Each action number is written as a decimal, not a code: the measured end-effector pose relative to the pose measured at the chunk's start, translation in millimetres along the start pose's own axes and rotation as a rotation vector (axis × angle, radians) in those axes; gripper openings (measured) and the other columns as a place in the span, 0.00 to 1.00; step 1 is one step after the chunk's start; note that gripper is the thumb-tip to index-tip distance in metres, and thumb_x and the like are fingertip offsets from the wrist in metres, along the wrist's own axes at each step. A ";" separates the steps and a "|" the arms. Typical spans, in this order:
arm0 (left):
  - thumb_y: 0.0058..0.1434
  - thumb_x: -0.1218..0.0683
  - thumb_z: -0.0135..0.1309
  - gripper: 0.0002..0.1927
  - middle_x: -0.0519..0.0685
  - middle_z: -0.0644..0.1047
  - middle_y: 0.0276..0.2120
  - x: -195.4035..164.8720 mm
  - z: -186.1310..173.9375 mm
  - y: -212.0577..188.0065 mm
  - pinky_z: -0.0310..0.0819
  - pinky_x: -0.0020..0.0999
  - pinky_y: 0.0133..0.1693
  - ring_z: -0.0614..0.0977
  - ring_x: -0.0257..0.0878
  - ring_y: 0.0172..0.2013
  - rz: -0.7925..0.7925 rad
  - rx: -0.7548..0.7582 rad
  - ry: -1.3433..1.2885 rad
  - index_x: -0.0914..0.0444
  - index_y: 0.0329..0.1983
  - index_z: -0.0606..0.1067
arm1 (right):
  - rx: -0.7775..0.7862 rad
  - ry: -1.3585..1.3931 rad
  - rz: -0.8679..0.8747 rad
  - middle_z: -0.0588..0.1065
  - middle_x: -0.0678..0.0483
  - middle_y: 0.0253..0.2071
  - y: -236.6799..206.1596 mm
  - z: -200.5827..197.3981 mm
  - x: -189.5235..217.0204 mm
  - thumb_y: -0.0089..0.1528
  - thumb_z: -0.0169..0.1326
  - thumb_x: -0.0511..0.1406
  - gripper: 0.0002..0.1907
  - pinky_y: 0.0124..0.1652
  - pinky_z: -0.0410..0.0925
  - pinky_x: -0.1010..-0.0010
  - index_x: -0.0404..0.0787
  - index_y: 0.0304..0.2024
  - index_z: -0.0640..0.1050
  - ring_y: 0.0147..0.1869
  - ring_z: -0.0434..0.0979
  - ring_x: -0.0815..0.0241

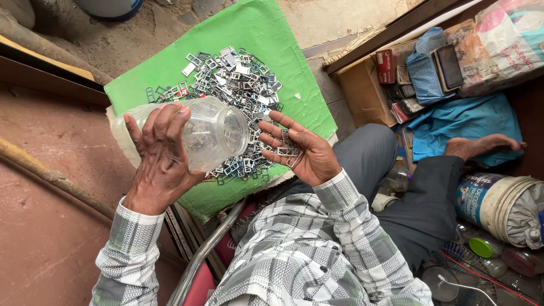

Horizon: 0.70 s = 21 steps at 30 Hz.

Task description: The person sits with a green mat on their lap holding a pile of small metal buckles and picks them up one at a time, placing each into a clear plastic jar held in the other hand. Near the end they set the jar down and reach toward a cluttered workbench.

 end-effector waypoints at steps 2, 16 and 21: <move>0.36 0.43 0.76 0.69 0.54 0.56 0.68 0.3 0.3 -0.1 0.20 0.67 0.71 0.55 0.54 0.72 0.002 -0.003 0.001 0.59 0.74 0.46 | 0.001 0.022 -0.001 0.62 0.35 0.71 0.4 -2.0 -0.9 0.72 0.37 0.31 0.30 0.66 0.68 0.50 0.31 0.76 0.52 0.72 0.67 0.46; 0.31 0.44 0.77 0.71 0.55 0.56 0.68 1.4 0.9 -3.1 0.20 0.68 0.70 0.54 0.55 0.72 -0.019 0.023 -0.010 0.60 0.74 0.46 | -0.066 0.064 -0.034 0.63 0.32 0.69 2.7 0.6 -3.1 0.71 0.39 0.36 0.31 0.65 0.68 0.51 0.28 0.74 0.53 0.71 0.68 0.44; 0.34 0.42 0.77 0.70 0.56 0.55 0.68 1.6 0.8 -2.8 0.22 0.69 0.70 0.54 0.56 0.72 -0.005 0.012 -0.004 0.61 0.74 0.46 | -0.047 0.012 -0.066 0.62 0.34 0.70 4.8 -3.8 -5.9 0.72 0.38 0.31 0.29 0.67 0.67 0.53 0.28 0.75 0.53 0.71 0.68 0.46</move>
Point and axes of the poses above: each hand's wrist, its own y-axis towards the middle knuckle, its own z-axis out of the palm, x = y × z, the point moved 1 cm from there along y, towards the middle knuckle
